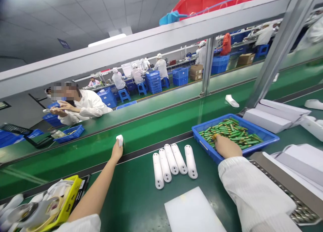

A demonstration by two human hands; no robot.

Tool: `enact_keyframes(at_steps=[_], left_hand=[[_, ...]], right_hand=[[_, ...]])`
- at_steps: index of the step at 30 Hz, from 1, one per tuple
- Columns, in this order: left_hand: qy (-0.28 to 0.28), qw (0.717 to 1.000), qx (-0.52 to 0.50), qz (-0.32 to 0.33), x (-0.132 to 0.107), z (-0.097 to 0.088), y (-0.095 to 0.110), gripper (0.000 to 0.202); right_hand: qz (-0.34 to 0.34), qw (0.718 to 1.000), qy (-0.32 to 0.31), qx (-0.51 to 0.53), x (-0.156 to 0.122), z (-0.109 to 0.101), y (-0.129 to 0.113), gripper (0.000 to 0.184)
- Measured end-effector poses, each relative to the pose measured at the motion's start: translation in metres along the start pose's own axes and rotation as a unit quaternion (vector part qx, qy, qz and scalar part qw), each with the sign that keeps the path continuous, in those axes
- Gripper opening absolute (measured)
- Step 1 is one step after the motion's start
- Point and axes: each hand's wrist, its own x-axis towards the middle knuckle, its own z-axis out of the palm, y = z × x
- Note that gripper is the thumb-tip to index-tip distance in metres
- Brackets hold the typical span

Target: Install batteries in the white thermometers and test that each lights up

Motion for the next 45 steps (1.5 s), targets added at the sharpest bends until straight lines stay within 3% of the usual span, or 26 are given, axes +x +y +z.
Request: enact_keyframes(at_steps=[3, 5, 11, 13, 15, 20, 23, 26, 30, 33, 36, 38, 40, 43, 45], left_hand=[[0.004, 0.991, 0.121, 0.050, 0.000, -0.004, 0.007, 0.039], [-0.026, 0.977, 0.184, 0.106, -0.018, 0.001, 0.017, 0.033], [-0.251, 0.881, 0.271, 0.295, -0.144, 0.036, 0.037, 0.028], [-0.282, 0.832, 0.338, 0.337, -0.175, 0.044, 0.035, 0.044], [-0.270, 0.808, 0.406, 0.329, -0.189, 0.048, 0.031, 0.050], [-0.242, 0.828, 0.435, 0.259, -0.186, 0.051, 0.021, 0.043], [-0.251, 0.835, 0.426, 0.244, -0.187, 0.053, 0.021, 0.050], [-0.260, 0.848, 0.401, 0.228, -0.186, 0.049, 0.022, 0.052], [-0.237, 0.883, 0.332, 0.231, -0.174, 0.026, 0.033, 0.039], [-0.191, 0.914, 0.263, 0.243, -0.162, -0.002, 0.052, 0.034], [-0.114, 0.958, 0.070, 0.254, -0.153, -0.032, 0.077, 0.031], [-0.041, 0.964, -0.099, 0.245, -0.149, -0.047, 0.089, 0.028], [0.032, 0.938, -0.256, 0.230, -0.145, -0.056, 0.093, 0.030], [0.124, 0.843, -0.478, 0.215, -0.135, -0.061, 0.085, 0.028], [0.146, 0.782, -0.576, 0.189, -0.127, -0.061, 0.074, 0.027]], right_hand=[[0.025, 1.000, 0.015, -0.010, -0.002, -0.002, -0.003, 0.034], [0.047, 0.999, 0.016, -0.009, -0.005, -0.006, -0.006, 0.032], [0.096, 0.995, 0.033, 0.020, -0.013, -0.018, -0.013, 0.030], [0.109, 0.992, 0.052, 0.044, -0.015, -0.023, -0.016, 0.029], [0.120, 0.987, 0.079, 0.072, -0.018, -0.029, -0.020, 0.029], [0.137, 0.967, 0.135, 0.169, -0.031, -0.059, -0.051, 0.033], [0.073, 0.948, 0.138, 0.278, -0.042, -0.078, -0.087, 0.027], [-0.015, 0.909, 0.112, 0.401, -0.054, -0.089, -0.128, 0.028], [-0.110, 0.846, 0.033, 0.521, -0.071, -0.088, -0.180, 0.037], [-0.147, 0.765, -0.042, 0.625, -0.087, -0.082, -0.211, 0.039], [-0.164, 0.662, -0.173, 0.711, -0.105, -0.079, -0.234, 0.035], [-0.171, 0.620, -0.234, 0.729, -0.116, -0.081, -0.242, 0.030], [-0.167, 0.594, -0.272, 0.738, -0.125, -0.083, -0.247, 0.027], [-0.157, 0.582, -0.317, 0.732, -0.136, -0.081, -0.251, 0.029], [-0.158, 0.587, -0.345, 0.715, -0.143, -0.076, -0.256, 0.030]])
